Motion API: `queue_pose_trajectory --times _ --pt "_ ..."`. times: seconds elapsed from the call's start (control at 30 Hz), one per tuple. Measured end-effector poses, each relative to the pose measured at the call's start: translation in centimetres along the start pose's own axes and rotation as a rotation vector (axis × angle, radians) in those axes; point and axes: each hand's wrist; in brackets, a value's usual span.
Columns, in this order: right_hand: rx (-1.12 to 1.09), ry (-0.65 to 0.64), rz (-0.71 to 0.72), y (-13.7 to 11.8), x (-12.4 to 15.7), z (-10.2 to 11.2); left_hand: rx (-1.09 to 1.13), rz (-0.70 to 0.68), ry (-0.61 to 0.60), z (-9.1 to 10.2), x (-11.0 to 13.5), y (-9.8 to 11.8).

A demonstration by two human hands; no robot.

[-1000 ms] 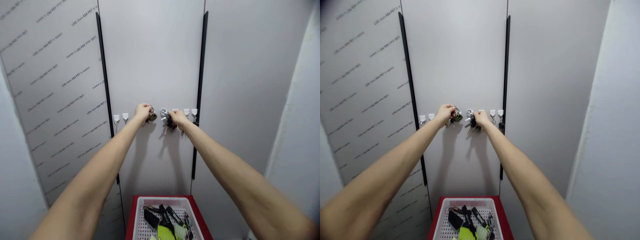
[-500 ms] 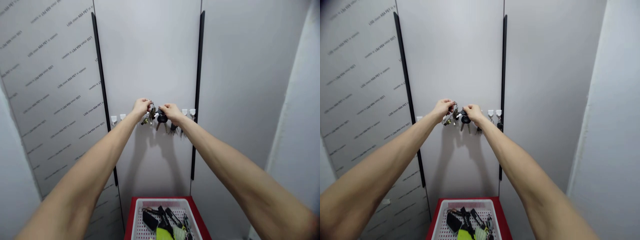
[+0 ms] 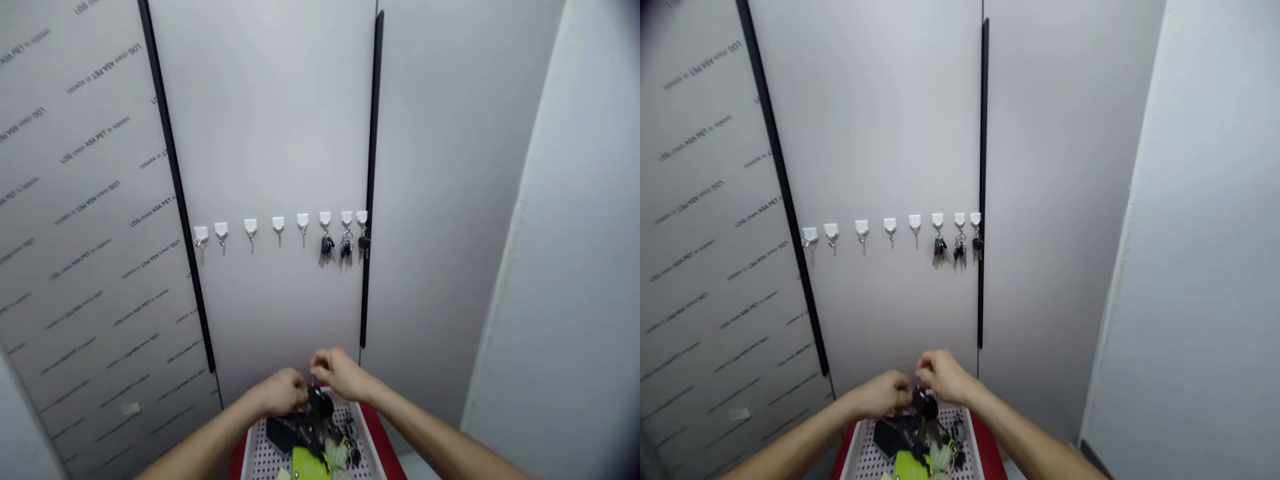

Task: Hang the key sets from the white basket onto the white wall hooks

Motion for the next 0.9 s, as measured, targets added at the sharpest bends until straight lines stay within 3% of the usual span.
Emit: queue_pose_trajectory --times 0.07,0.17,0.27,0.33,0.43,0.6,0.77,0.83,0.9 --pt "-0.068 0.232 0.033 -0.5 -0.9 3.3 -0.02 -0.081 0.069 0.8 -1.4 1.0" --pt "-0.209 0.721 0.033 -2.8 -3.1 9.5 0.118 -0.245 0.465 3.9 -5.3 5.3" --pt "-0.219 0.884 0.0 -5.0 -5.4 13.3 0.185 -0.314 0.845 6.8 -9.7 10.3" --pt "-0.196 0.9 -0.038 -5.6 -6.4 14.0 0.137 -0.272 0.929 7.7 -11.7 12.5" --pt "-0.203 0.936 -0.091 -5.2 -6.9 14.2 0.009 -0.207 0.902 8.2 -12.7 13.5" --pt "-0.3 0.896 -0.017 -5.9 -6.9 17.1 -0.229 -0.207 0.811 10.5 -10.8 14.3" --pt "-0.03 0.797 0.1 -10.3 -7.2 20.2 -0.551 -0.304 0.804 13.1 -9.1 19.1" --pt "0.005 0.719 0.114 -11.2 -6.6 20.1 -0.613 -0.335 0.826 13.2 -8.7 20.3" --pt "-0.041 0.637 0.119 -10.6 -5.3 18.7 -0.605 -0.382 0.762 12.5 -7.9 19.9"
Point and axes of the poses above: each hand's wrist, its own x-axis away from the middle knuckle, its own z-axis out of the back of the hand, y = z × x, and after that the axes turned 12 degrees about -z, right-handed
